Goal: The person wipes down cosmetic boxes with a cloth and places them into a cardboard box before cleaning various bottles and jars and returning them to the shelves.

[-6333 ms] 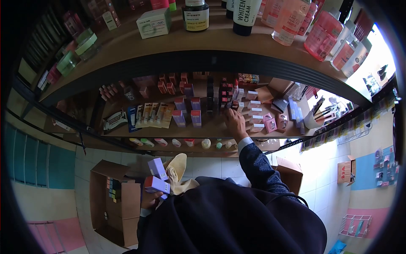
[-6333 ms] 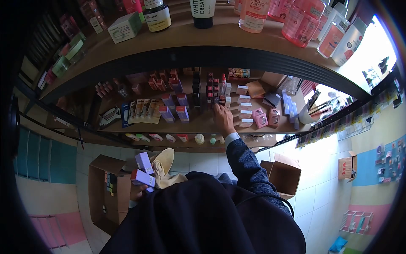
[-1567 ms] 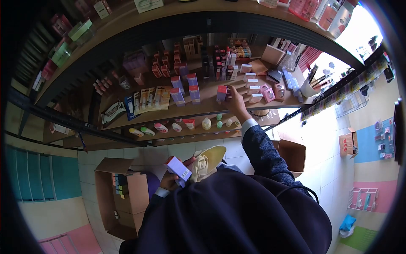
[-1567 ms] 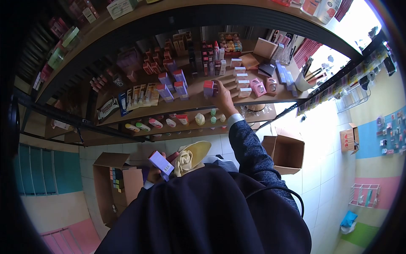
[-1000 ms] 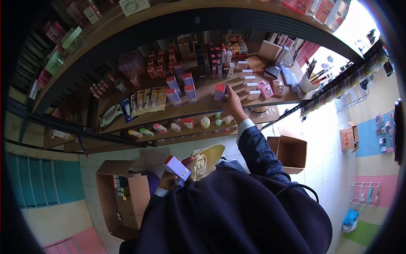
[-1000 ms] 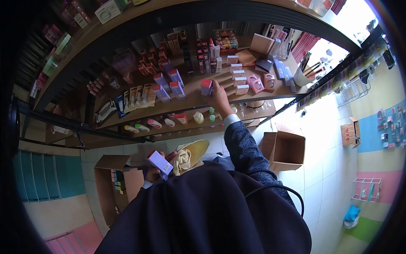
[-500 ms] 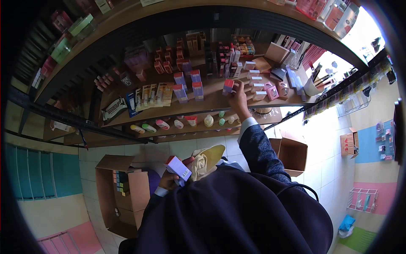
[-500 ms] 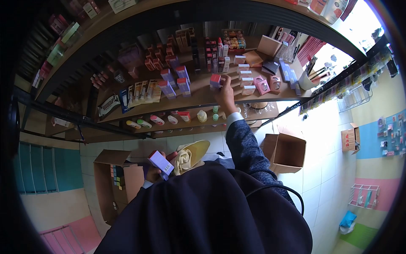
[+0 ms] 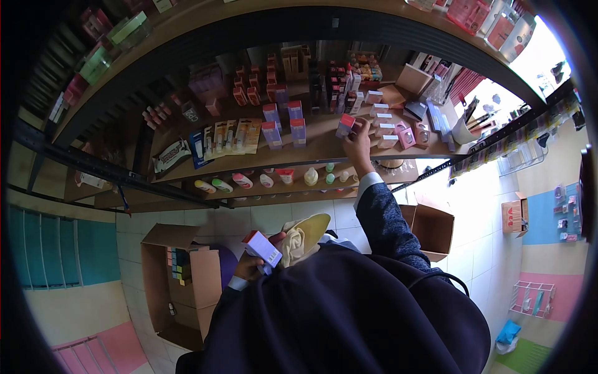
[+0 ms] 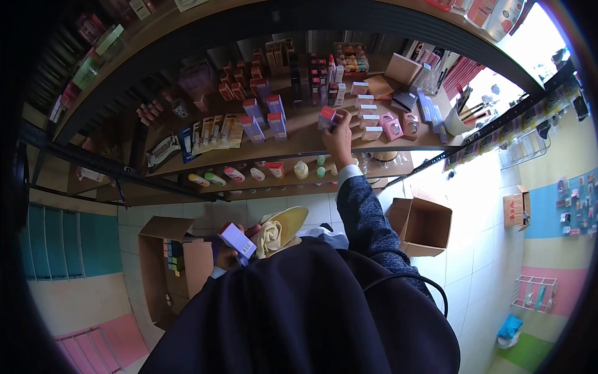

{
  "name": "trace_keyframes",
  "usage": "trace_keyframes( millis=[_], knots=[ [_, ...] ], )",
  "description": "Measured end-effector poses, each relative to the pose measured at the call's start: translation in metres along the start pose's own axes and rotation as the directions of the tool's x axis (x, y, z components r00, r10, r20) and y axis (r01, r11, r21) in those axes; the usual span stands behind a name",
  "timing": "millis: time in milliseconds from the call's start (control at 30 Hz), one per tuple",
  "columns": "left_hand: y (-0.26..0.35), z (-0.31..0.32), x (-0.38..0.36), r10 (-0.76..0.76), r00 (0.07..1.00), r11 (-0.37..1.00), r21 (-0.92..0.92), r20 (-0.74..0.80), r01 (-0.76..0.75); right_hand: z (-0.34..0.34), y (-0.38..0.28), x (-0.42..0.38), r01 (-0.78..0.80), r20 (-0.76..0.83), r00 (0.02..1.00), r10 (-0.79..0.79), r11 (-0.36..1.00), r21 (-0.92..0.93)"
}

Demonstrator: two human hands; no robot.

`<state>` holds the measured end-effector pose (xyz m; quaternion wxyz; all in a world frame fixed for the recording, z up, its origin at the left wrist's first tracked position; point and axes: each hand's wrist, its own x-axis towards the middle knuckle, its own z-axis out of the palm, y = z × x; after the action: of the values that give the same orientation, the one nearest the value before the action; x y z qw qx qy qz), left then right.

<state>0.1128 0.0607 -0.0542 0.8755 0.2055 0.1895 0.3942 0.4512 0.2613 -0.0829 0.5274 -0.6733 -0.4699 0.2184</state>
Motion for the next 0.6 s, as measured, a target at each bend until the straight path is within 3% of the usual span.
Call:
trace_keyframes(
  millis=[67, 100, 167, 300, 467, 600],
  knots=[
    [-0.001, -0.003, -0.002, -0.002, 1.000, 1.000, -0.025, -0.019, 0.002, 0.006, 0.021, 0.002, 0.216, -0.059, 0.976, -0.209, 0.967, 0.137],
    [-0.001, -0.005, -0.002, -0.008, 1.000, 1.000, -0.021, -0.028, 0.007, 0.007, 0.016, -0.001, 0.216, -0.058, 0.976, -0.210, 0.967, 0.137],
    [-0.001, -0.007, -0.003, -0.012, 0.999, 1.000, -0.015, -0.037, 0.012, 0.010, 0.005, -0.008, 0.247, -0.108, 0.958, -0.265, 0.957, -0.150],
    [0.003, 0.000, -0.002, -0.043, 0.997, 0.999, 0.005, -0.067, 0.044, 0.007, -0.014, -0.008, 0.103, -0.132, 0.982, -0.133, 0.971, -0.214],
    [0.001, -0.008, -0.003, -0.043, 0.997, 0.999, 0.011, -0.064, 0.044, 0.007, -0.010, -0.009, 0.205, -0.051, 0.976, -0.212, 0.972, -0.111],
    [0.000, -0.011, -0.002, -0.017, 1.000, 1.000, -0.022, -0.022, 0.017, 0.012, -0.012, -0.007, 0.256, -0.001, 0.965, -0.261, 0.947, -0.194]
  ],
)
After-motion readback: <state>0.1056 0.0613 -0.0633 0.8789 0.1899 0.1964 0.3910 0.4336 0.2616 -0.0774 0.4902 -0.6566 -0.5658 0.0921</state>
